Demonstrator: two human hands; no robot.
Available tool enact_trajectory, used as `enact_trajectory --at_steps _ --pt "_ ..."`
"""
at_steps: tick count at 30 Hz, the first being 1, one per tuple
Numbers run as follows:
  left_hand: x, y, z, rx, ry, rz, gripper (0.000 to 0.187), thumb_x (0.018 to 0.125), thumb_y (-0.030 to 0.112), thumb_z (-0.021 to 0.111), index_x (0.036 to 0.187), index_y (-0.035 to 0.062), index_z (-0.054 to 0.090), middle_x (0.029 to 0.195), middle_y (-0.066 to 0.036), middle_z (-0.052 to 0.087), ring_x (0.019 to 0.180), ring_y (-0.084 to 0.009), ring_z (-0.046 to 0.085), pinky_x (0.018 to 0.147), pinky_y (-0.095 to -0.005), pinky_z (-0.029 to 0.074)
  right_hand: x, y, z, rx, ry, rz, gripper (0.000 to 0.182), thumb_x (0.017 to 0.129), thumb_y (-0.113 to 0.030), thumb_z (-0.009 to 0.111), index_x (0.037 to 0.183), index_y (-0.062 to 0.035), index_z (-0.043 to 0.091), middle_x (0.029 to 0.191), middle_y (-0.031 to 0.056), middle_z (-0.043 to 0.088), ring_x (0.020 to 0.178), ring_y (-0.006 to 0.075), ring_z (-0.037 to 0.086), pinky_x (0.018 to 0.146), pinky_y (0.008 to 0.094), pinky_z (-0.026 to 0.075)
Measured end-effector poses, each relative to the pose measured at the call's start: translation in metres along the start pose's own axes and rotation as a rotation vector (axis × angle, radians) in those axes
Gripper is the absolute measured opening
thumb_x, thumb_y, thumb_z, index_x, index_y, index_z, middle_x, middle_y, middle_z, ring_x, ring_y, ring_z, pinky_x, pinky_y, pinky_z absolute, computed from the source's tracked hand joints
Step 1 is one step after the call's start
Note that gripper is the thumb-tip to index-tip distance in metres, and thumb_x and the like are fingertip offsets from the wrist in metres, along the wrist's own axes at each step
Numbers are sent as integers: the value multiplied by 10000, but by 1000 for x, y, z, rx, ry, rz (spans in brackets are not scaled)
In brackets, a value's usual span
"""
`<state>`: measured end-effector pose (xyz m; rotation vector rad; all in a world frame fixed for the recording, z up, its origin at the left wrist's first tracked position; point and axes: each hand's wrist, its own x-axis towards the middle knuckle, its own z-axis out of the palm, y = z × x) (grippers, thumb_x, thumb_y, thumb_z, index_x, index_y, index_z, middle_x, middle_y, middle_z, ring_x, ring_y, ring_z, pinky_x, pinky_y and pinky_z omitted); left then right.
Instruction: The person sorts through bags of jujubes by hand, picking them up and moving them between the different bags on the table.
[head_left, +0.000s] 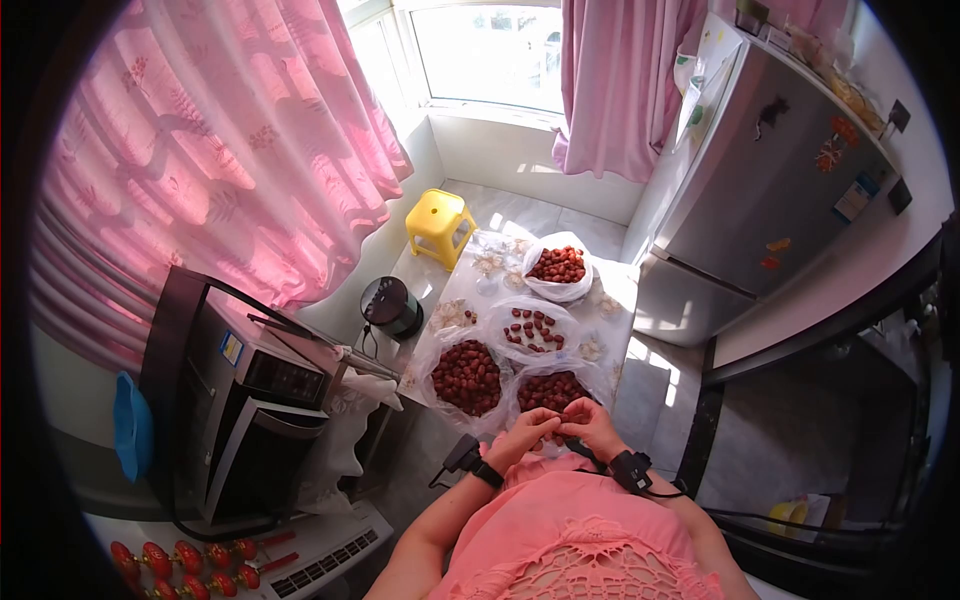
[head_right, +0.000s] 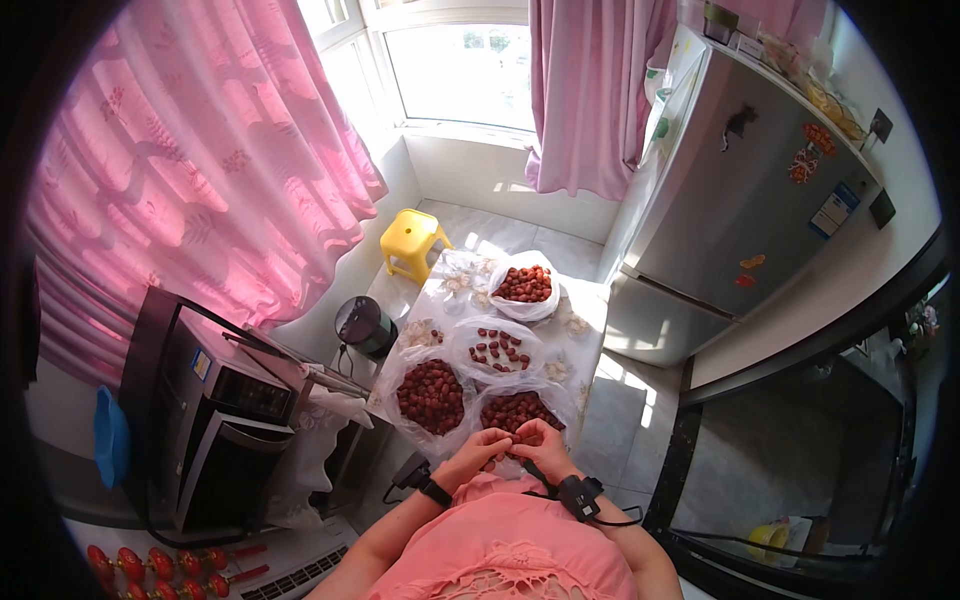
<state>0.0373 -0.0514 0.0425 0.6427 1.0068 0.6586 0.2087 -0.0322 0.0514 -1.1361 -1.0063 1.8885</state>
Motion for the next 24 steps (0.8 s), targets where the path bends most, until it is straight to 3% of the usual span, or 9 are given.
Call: enact_trajectory --at_steps 2,6,8,12,15,18,20,24 --pt "2 -4 -3 3 26 79 241 825 250 576 991 77 550 761 30 554 588 -19 455 427 -153 265 -1 -1 0 -27 -7 0 197 746 -46 642 900 -48 520 816 28 576 705 105 561 582 221 449" --pt "-1 0 3 65 116 136 199 815 195 598 971 77 560 725 50 496 585 -16 416 455 -154 291 -2 -9 3 -82 51 46 185 770 -78 627 930 -46 538 831 23 581 717 92 547 598 210 443" --pt "1 -1 6 159 121 394 206 811 173 596 986 71 560 796 36 545 627 -26 455 492 -167 337 -2 -10 4 -50 57 104 177 790 -104 612 943 -43 548 842 16 585 728 83 536 622 207 441" --pt "-7 12 11 102 129 369 218 794 171 615 981 69 574 841 23 572 672 -40 482 534 -180 368 -1 -11 3 -32 40 84 175 788 -102 617 937 -42 548 853 14 587 740 81 538 629 208 439" --pt "-16 26 15 140 186 231 217 775 177 633 954 62 592 821 17 574 695 -42 483 566 -179 381 -2 -10 1 -86 18 46 185 791 -112 612 951 -47 545 879 17 585 769 90 545 664 217 442" --pt "-8 13 9 176 181 260 190 766 166 630 919 58 605 804 16 574 695 -44 484 571 -180 383 -2 -9 1 -67 -22 52 189 783 -84 615 952 -41 541 871 26 588 772 96 555 673 221 447" --pt "0 1 5 233 186 394 166 766 148 614 907 60 605 798 16 571 672 -41 480 543 -180 378 0 -6 -1 -33 -73 94 192 779 -69 617 950 -36 537 873 34 588 776 101 561 680 227 452" --pt "6 -6 -1 262 168 387 152 767 154 609 893 69 601 776 24 560 654 -39 470 508 -185 361 0 -3 -1 -53 -97 104 190 788 -98 615 947 -35 533 864 33 587 763 104 561 666 229 458"
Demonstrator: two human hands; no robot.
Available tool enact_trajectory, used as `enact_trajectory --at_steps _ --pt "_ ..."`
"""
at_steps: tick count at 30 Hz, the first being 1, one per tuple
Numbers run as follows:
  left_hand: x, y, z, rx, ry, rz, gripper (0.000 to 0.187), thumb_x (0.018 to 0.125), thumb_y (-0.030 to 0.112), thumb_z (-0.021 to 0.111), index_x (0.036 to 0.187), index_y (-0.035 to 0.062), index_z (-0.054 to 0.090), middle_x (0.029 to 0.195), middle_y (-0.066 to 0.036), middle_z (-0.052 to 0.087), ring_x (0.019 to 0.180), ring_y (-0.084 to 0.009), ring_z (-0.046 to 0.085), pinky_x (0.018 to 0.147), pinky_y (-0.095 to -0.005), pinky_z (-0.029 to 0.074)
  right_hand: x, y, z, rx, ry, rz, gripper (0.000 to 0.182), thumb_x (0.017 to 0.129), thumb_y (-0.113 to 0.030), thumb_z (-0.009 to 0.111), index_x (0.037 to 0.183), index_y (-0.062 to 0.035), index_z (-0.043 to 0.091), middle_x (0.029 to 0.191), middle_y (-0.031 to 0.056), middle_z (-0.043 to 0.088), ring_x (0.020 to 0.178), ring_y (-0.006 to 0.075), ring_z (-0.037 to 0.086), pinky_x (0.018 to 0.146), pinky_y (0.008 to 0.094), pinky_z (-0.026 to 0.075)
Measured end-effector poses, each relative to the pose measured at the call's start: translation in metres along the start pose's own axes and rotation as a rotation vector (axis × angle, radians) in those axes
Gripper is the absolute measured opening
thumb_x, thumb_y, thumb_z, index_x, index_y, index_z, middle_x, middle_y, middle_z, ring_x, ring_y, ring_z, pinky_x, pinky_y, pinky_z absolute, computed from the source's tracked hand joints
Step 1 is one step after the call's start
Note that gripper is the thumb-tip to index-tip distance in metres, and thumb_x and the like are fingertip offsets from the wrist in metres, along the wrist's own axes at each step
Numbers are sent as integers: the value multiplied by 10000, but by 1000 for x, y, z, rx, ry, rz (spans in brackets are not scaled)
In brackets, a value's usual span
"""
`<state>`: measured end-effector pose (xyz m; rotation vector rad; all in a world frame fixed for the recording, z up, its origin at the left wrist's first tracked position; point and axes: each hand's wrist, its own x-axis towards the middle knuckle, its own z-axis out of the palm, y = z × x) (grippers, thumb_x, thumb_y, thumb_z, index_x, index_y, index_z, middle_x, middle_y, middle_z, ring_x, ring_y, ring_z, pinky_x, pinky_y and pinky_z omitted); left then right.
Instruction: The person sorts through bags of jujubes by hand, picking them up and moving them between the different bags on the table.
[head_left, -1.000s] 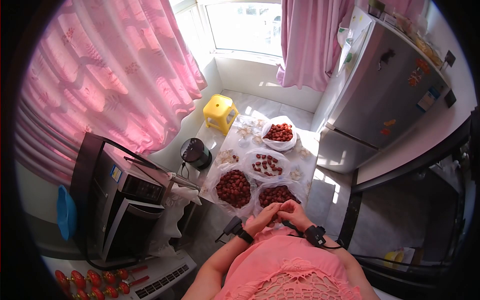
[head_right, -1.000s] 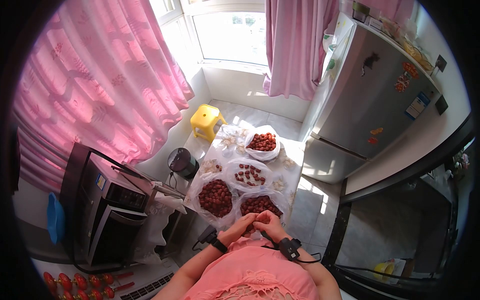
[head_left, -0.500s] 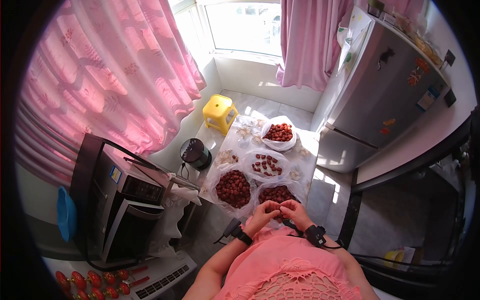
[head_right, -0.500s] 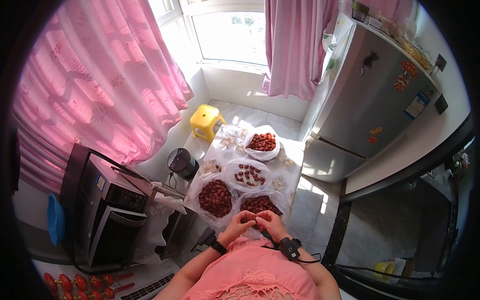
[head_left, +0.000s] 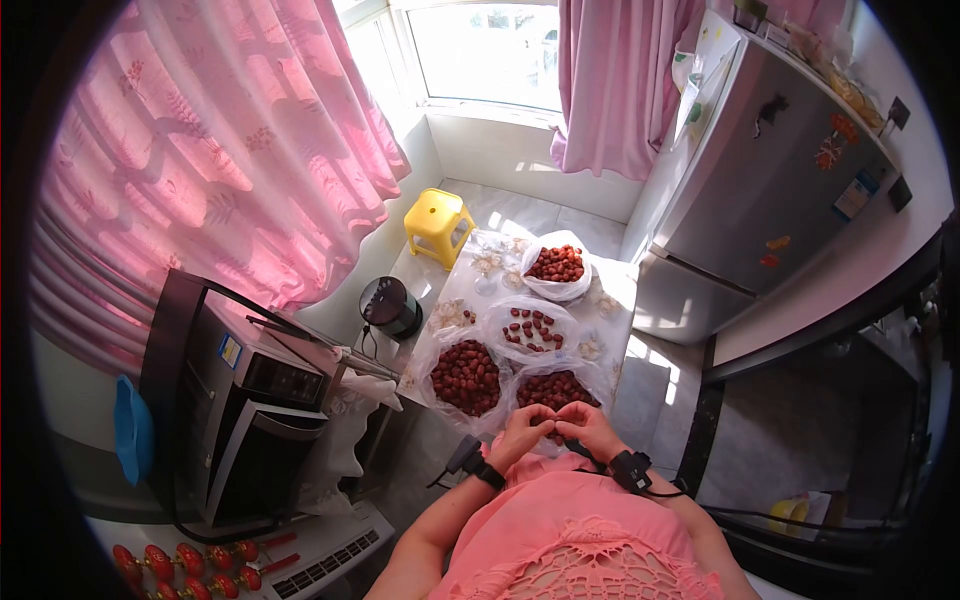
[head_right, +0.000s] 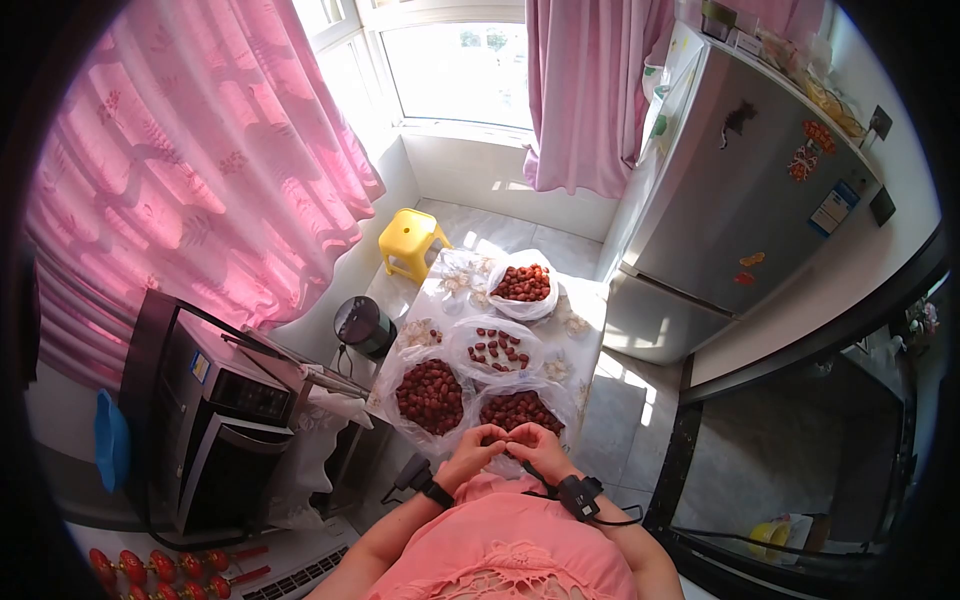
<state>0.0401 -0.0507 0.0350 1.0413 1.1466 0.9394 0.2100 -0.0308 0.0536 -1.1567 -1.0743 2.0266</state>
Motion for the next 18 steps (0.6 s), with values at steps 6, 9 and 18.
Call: enact_trajectory --at_steps 6,9,18 --pt "5 -19 -12 -60 111 -314 188 762 207 626 869 54 602 733 14 564 577 -49 468 474 -186 361 4 12 -14 47 283 66 140 807 -164 598 917 -85 561 783 -9 572 652 68 532 579 197 438" --pt "7 -33 -19 -51 142 -328 229 747 260 644 864 68 599 710 25 548 539 -40 435 439 -183 325 2 16 -20 81 338 61 128 804 -150 597 905 -77 568 769 -5 576 636 69 536 565 192 440" --pt "29 -10 -12 -108 176 -343 314 782 263 609 1006 55 541 807 -8 557 593 -48 459 469 -178 348 -3 17 -23 108 339 73 121 799 -130 596 899 -67 573 769 6 580 621 75 538 556 188 440"
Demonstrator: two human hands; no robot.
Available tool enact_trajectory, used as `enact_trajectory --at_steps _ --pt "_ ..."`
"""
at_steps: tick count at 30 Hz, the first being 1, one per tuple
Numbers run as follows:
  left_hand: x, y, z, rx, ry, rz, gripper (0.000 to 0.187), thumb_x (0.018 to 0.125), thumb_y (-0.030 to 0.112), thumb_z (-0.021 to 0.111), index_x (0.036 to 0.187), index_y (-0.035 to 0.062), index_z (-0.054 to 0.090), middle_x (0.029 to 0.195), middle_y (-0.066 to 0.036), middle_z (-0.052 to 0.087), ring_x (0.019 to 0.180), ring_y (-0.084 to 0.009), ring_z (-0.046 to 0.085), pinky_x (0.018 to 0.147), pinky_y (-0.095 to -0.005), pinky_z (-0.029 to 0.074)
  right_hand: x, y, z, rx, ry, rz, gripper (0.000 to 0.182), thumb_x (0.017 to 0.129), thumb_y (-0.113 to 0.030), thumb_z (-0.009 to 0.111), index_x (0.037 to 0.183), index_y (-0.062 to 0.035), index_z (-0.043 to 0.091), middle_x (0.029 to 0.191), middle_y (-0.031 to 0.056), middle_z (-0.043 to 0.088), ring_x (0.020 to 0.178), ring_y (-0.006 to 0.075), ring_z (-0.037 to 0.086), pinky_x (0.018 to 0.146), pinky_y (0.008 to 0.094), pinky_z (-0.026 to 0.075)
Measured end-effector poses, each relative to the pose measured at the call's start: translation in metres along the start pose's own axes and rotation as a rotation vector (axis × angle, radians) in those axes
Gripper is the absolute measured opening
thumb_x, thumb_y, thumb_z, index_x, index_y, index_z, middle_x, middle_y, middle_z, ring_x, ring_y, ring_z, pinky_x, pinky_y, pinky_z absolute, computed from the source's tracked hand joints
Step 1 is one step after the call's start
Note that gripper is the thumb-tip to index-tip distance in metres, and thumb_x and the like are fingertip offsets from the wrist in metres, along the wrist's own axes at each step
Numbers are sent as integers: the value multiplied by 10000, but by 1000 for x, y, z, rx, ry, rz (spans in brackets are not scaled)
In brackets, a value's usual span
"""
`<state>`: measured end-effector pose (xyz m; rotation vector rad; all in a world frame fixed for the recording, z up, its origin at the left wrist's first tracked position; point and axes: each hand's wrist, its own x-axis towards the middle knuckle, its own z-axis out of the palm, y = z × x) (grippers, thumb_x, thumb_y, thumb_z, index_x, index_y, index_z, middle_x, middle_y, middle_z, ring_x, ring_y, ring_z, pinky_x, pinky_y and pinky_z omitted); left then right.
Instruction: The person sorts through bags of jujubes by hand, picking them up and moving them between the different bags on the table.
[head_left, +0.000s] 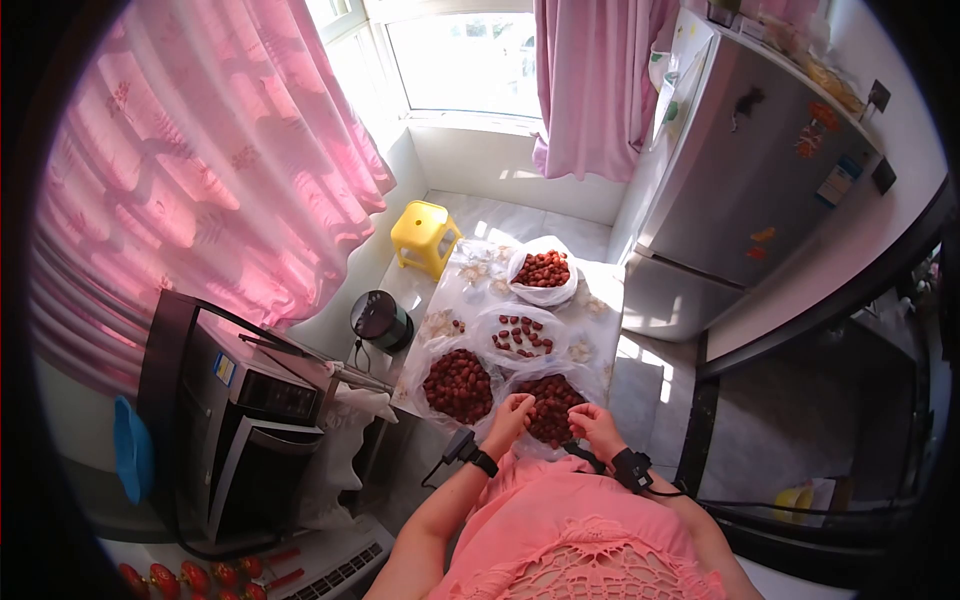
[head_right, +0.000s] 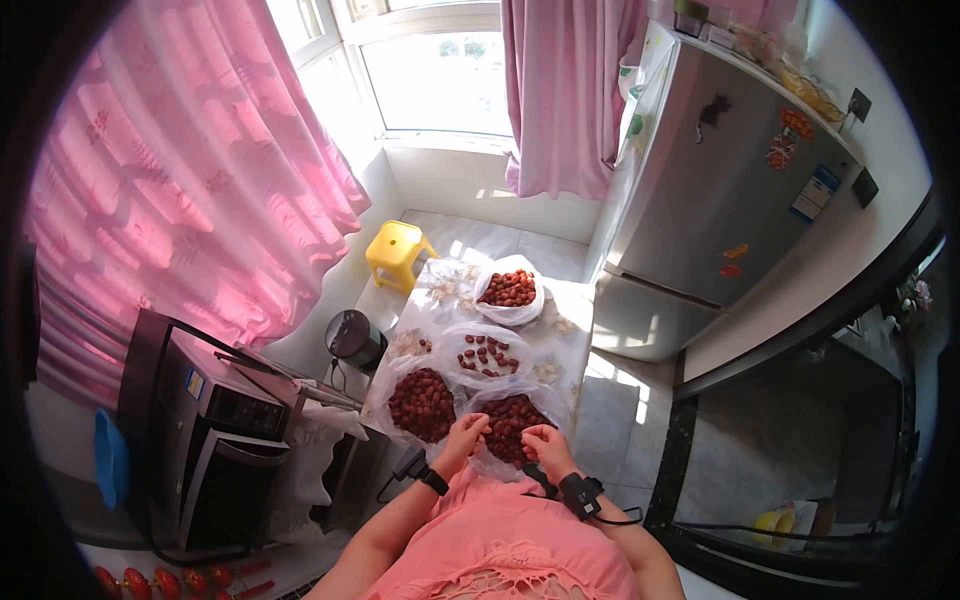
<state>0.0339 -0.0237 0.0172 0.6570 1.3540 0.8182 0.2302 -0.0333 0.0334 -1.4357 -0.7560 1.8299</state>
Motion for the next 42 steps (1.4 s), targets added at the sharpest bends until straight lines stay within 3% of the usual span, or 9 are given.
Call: enact_trajectory --at_steps 3,15,20,23,27,30,32,35,42 --pt "1 5 0 -384 -133 -69 278 788 204 578 1016 57 515 790 -19 556 575 -73 479 443 -187 356 0 1 1 2 2 11 126 798 -130 593 903 -63 573 774 9 582 626 78 540 560 191 440" --pt "-32 15 18 -40 -329 120 235 812 85 550 1033 56 475 867 -35 592 624 -53 521 498 -177 356 0 3 4 -87 -65 39 139 806 -141 580 914 -56 566 790 21 584 651 89 543 591 207 445" --pt "-30 14 14 278 -275 399 255 735 19 600 978 6 526 878 -73 588 808 -153 584 678 -265 477 3 -4 6 -120 -126 -25 145 810 -141 574 926 -54 562 813 19 583 685 88 542 629 216 445" --pt "-26 10 11 403 -235 393 245 701 15 621 937 2 555 896 -78 590 815 -165 585 704 -274 473 0 -6 9 -147 -161 -17 149 814 -140 570 933 -51 561 823 19 582 690 87 541 636 217 446" --pt "-30 6 12 382 -230 340 256 725 16 607 973 0 545 890 -70 586 811 -145 575 673 -256 466 -9 -4 14 -121 -179 65 167 817 -144 568 952 -46 557 826 21 582 678 88 544 633 211 453" --pt "-35 2 13 613 -136 516 238 767 67 586 998 23 546 897 -46 597 789 -122 583 599 -228 444 -4 8 9 -117 -197 123 174 821 -144 564 963 -45 551 828 29 585 683 96 557 630 209 458" --pt "-42 8 15 174 -291 51 236 830 154 548 1050 69 539 902 -3 600 765 -77 580 534 -186 387 -3 11 9 -97 -197 124 173 824 -142 560 966 -44 549 828 35 588 688 101 563 629 211 459" --pt "-37 -6 11 -218 -338 -128 251 868 221 513 1091 109 523 906 33 594 757 -42 570 516 -160 346 -3 13 9 -84 -193 126 164 830 -138 550 966 -45 544 830 44 595 694 110 574 628 213 461" --pt "-42 -6 18 -225 -288 -153 256 856 230 535 1090 127 526 918 42 580 799 -41 556 570 -170 372 -3 17 5 -84 -193 125 162 834 -157 553 959 -55 537 821 41 595 696 105 572 623 213 459"
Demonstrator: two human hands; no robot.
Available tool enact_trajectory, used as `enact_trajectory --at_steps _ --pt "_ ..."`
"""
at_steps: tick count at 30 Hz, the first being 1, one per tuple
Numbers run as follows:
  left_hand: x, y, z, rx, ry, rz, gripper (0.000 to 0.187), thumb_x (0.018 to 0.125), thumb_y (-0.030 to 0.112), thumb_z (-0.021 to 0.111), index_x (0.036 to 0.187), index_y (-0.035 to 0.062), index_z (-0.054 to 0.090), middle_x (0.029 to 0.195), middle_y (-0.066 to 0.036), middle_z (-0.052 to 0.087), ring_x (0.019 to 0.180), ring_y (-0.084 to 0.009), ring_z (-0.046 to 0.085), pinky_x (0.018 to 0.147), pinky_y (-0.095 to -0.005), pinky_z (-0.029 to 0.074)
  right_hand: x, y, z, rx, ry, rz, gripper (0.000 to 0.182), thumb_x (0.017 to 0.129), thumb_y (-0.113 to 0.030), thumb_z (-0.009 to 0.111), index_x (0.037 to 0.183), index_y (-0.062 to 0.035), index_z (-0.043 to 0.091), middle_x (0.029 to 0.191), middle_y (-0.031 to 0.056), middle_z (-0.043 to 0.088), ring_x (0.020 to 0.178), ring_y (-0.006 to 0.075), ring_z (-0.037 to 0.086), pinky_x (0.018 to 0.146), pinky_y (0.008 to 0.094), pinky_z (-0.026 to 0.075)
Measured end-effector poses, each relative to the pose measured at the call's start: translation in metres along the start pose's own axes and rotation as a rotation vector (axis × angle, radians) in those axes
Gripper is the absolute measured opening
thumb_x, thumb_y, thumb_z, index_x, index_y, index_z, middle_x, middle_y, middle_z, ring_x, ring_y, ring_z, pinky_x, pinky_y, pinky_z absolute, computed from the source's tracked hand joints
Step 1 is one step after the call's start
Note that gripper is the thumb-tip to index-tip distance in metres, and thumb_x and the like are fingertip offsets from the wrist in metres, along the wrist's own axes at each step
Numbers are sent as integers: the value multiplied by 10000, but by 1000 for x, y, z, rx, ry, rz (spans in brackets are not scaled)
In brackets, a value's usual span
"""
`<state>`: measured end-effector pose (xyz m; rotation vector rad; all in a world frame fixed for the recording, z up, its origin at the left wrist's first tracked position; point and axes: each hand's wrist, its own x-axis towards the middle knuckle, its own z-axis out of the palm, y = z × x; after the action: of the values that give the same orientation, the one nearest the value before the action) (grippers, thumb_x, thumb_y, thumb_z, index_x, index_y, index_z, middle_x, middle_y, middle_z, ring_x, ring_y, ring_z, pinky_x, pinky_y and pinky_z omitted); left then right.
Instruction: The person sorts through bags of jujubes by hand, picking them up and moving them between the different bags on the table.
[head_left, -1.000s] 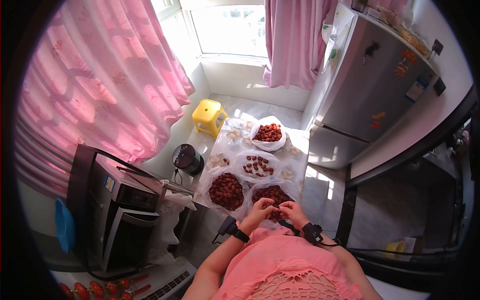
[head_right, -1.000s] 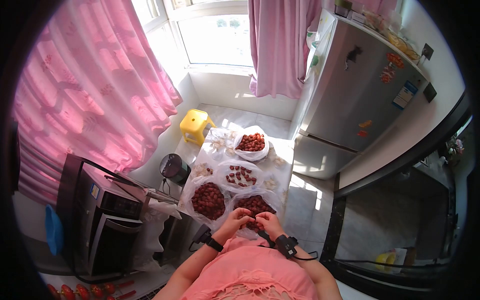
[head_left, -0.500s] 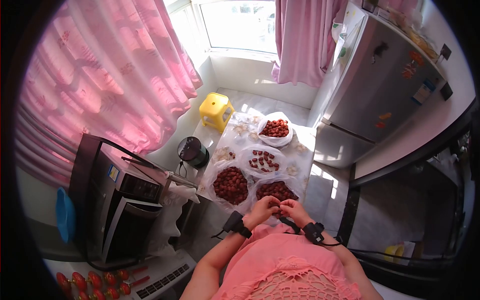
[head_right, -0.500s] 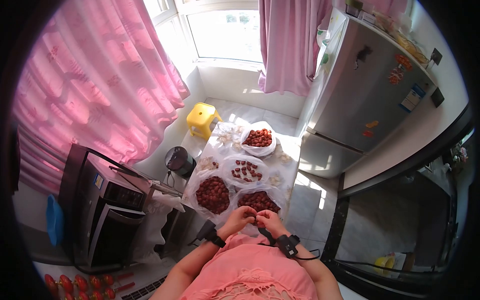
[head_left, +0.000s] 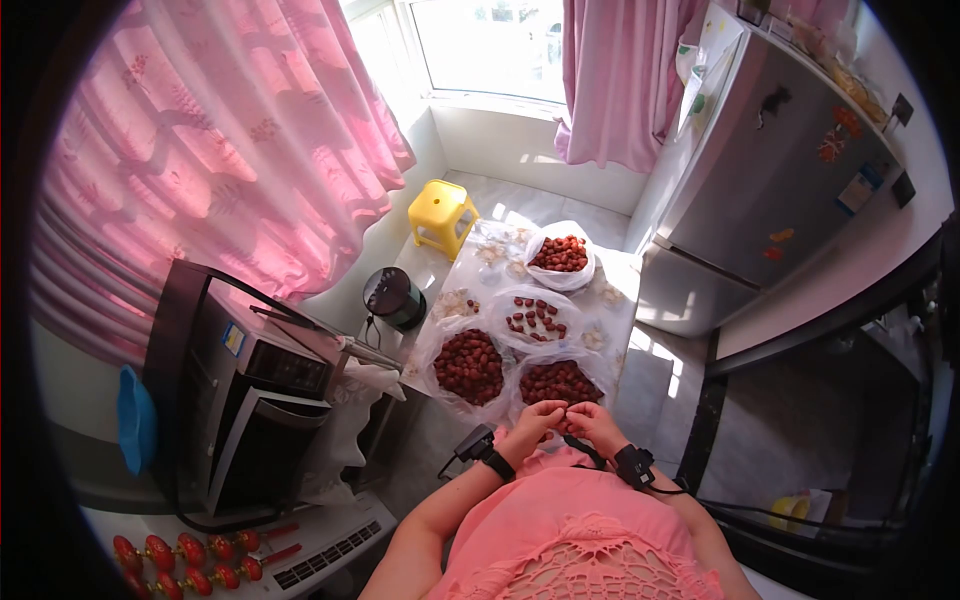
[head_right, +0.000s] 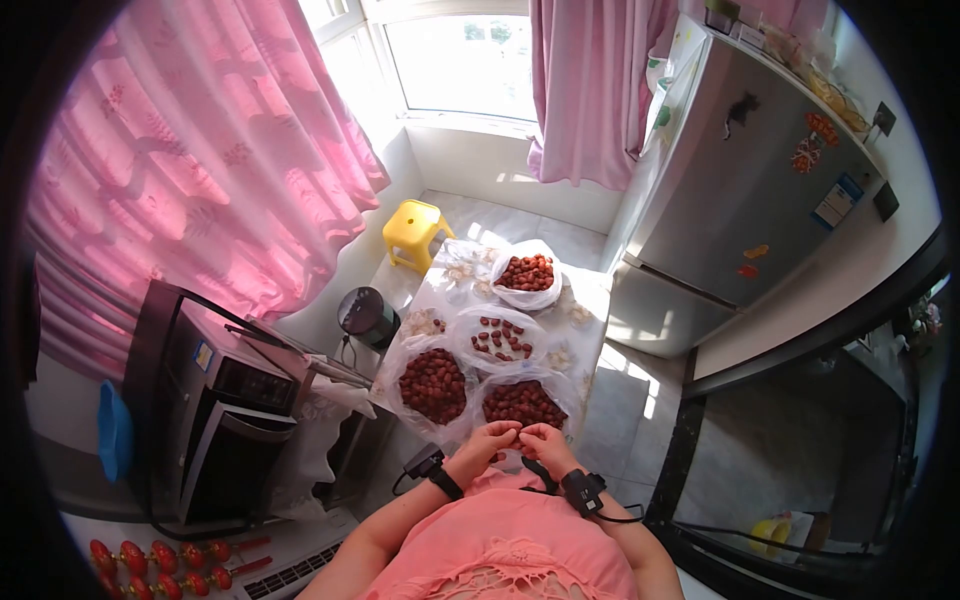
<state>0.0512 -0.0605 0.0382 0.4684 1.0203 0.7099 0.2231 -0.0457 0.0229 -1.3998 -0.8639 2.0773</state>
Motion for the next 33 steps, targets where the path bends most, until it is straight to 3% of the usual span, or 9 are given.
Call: enact_trajectory --at_steps 9,18,21,23,26,30,32,33 --pt "5 -4 3 84 24 3 268 838 226 554 1087 130 530 909 51 570 801 -43 539 592 -184 381 -3 -3 1 14 25 1 161 824 -151 566 939 -41 543 822 35 589 694 92 557 586 202 445" --pt "3 -6 -4 89 -27 3 269 881 185 462 1127 93 523 957 43 584 830 -37 550 554 -155 356 2 4 -2 -18 26 5 152 824 -162 570 935 -61 544 795 16 571 696 90 555 616 206 454" --pt "5 -7 -8 200 -32 13 267 869 109 457 1125 59 514 966 4 590 861 -77 568 597 -179 411 4 6 -3 -33 12 31 157 818 -163 578 932 -62 545 810 17 570 701 95 557 612 206 456" --pt "16 -22 -16 337 -84 295 268 816 26 514 1084 19 515 961 -40 590 882 -129 579 681 -233 462 -2 -3 2 -55 0 41 158 817 -163 582 931 -60 544 817 20 568 702 99 558 613 206 457" --pt "18 -28 -16 332 -55 335 283 747 -36 578 1022 -8 517 958 -83 586 874 -167 585 767 -281 471 -4 -7 4 -74 -14 67 161 814 -162 588 928 -59 541 830 24 565 707 107 563 615 207 460" --pt "-3 -5 -2 512 17 329 310 696 -18 637 981 6 518 926 -85 586 849 -173 585 740 -285 470 -1 1 1 -59 -39 76 171 796 -138 606 926 -51 536 838 29 567 711 111 564 609 214 463" --pt "-2 -7 2 876 79 508 297 669 12 631 944 41 524 881 -104 571 807 -242 585 686 -328 466 0 5 1 -50 -41 82 186 782 -131 620 925 -46 537 824 30 572 699 107 558 600 218 463" --pt "-1 -10 3 864 95 508 297 669 12 631 944 41 524 881 -104 571 807 -242 585 686 -328 466 1 6 0 -50 -44 92 173 789 -124 611 923 -47 532 828 28 569 712 109 561 607 217 462"
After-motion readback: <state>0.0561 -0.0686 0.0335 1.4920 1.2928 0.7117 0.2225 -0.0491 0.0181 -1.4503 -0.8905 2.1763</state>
